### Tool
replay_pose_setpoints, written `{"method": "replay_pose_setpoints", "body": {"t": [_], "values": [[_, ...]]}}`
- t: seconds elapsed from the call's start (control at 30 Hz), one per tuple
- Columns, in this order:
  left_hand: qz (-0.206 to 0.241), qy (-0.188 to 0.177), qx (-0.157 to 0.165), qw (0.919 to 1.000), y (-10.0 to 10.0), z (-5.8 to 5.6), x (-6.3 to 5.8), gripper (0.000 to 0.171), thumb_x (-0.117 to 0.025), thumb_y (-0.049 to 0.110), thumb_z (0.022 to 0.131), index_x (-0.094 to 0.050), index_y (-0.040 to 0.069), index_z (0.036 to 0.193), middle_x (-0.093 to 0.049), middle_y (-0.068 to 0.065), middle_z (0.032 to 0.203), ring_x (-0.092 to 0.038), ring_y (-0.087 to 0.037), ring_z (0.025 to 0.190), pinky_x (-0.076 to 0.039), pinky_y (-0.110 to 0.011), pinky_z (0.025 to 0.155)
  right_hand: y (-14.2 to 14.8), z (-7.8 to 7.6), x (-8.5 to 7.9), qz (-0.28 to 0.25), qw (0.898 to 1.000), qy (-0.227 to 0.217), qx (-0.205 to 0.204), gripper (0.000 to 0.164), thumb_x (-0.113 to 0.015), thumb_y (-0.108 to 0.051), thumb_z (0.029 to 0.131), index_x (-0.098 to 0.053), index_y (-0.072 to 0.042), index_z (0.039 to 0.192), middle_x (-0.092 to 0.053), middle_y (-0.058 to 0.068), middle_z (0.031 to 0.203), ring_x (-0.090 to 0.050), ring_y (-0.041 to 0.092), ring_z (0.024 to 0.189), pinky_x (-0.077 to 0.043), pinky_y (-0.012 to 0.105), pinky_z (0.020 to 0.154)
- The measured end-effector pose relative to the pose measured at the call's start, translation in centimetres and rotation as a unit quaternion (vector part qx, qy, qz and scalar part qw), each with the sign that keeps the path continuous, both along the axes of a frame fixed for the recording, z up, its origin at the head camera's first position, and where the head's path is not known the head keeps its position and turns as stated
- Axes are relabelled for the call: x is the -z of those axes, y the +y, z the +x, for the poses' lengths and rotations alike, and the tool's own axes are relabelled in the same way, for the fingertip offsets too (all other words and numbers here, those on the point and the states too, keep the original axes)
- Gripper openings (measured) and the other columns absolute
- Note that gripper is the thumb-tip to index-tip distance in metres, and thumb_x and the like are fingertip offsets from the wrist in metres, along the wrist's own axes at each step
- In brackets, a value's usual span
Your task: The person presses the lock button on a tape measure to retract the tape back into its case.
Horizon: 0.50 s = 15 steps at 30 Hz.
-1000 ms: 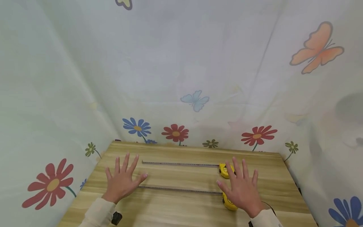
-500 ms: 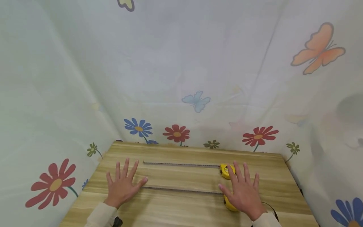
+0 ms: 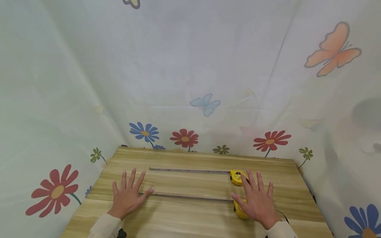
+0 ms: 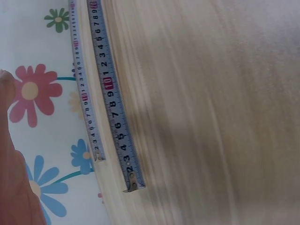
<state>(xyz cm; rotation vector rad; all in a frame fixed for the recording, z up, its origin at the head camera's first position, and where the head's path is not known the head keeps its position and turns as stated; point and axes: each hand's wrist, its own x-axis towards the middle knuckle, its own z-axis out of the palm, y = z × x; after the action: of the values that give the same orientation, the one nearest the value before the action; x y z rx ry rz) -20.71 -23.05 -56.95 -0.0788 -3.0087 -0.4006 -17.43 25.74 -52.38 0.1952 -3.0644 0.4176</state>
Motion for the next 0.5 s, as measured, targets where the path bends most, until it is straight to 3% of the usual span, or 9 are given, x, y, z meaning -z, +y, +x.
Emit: {"method": "replay_pose_setpoints", "body": {"t": [0.17, 0.5], "values": [[0.009, -0.002, 0.009, 0.9999, 0.3, 0.3, 0.3, 0.086, -0.048, 0.077, 0.095, -0.030, 0.030, 0.165, -0.012, -0.013, 0.176, -0.001, -0.053, 0.160, 0.002, -0.084, 0.117, 0.2, 0.2, 0.5, -0.004, 1.000, -0.003, -0.002, 0.091, -0.049, -0.074, 0.098, -0.031, -0.014, 0.165, -0.018, 0.018, 0.174, -0.009, 0.052, 0.159, 0.002, 0.089, 0.111], [0.009, 0.012, 0.016, 0.9998, 0.7, 0.6, 1.2, 0.085, -0.050, 0.076, 0.095, -0.032, 0.030, 0.165, -0.018, -0.014, 0.175, -0.005, -0.053, 0.160, -0.006, -0.084, 0.118, 0.6, 0.3, 1.3, -0.004, 1.000, 0.001, -0.005, 0.088, -0.049, -0.072, 0.099, -0.035, -0.012, 0.163, -0.020, 0.016, 0.174, -0.011, 0.052, 0.158, -0.002, 0.088, 0.112]]}}
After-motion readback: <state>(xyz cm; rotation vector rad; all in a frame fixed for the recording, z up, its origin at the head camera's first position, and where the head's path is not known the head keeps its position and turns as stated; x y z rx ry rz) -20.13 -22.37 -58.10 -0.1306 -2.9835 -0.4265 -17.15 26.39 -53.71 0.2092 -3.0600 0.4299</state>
